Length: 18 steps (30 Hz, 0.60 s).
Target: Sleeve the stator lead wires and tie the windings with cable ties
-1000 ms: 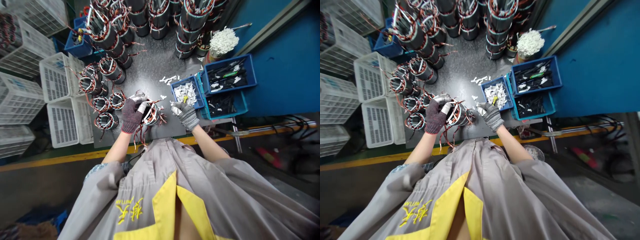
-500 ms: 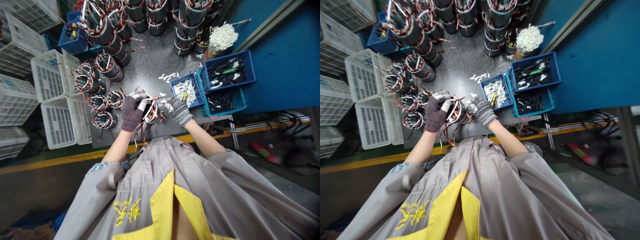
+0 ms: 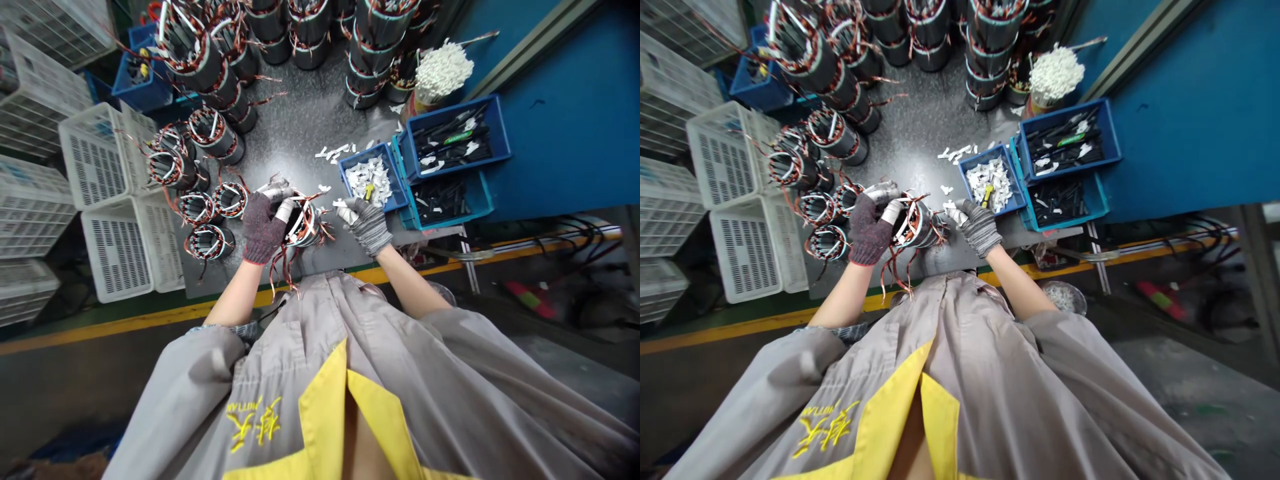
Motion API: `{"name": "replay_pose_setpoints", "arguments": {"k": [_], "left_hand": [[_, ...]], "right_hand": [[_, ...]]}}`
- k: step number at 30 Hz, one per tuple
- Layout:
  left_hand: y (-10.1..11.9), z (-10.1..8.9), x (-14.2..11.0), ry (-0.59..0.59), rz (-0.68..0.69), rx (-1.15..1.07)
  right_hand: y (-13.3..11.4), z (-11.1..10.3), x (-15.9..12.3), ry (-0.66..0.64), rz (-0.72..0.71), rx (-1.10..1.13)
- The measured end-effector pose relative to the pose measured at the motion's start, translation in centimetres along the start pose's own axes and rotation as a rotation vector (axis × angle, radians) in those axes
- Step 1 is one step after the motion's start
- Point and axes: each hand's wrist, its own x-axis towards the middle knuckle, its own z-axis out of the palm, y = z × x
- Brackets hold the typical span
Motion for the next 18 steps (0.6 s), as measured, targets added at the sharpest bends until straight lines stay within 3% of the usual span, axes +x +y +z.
{"name": "replay_pose_setpoints", "arguments": {"k": [4, 9, 14, 18], "left_hand": [[0.0, -0.1, 0.0, -0.007, 0.005, 0.005], [0.3, 0.0, 0.1, -0.013, -0.04, 0.026], [0.8, -0.1, 0.2, -0.032, -0.063, 0.071], [0.5, -0.2, 0.1, -0.028, -0.047, 0.075]], "right_hand": [[-0.5, 0.6, -0.1, -0.049, 0.009, 0.019], [-0.9, -0.3, -0.3, -0.119, 0.039, -0.009], [-1.4, -0.7, 0.1, -0.205, -0.056, -0.111], [-2.1, 1.1, 1.2, -0.26, -0.159, -0.311]]}}
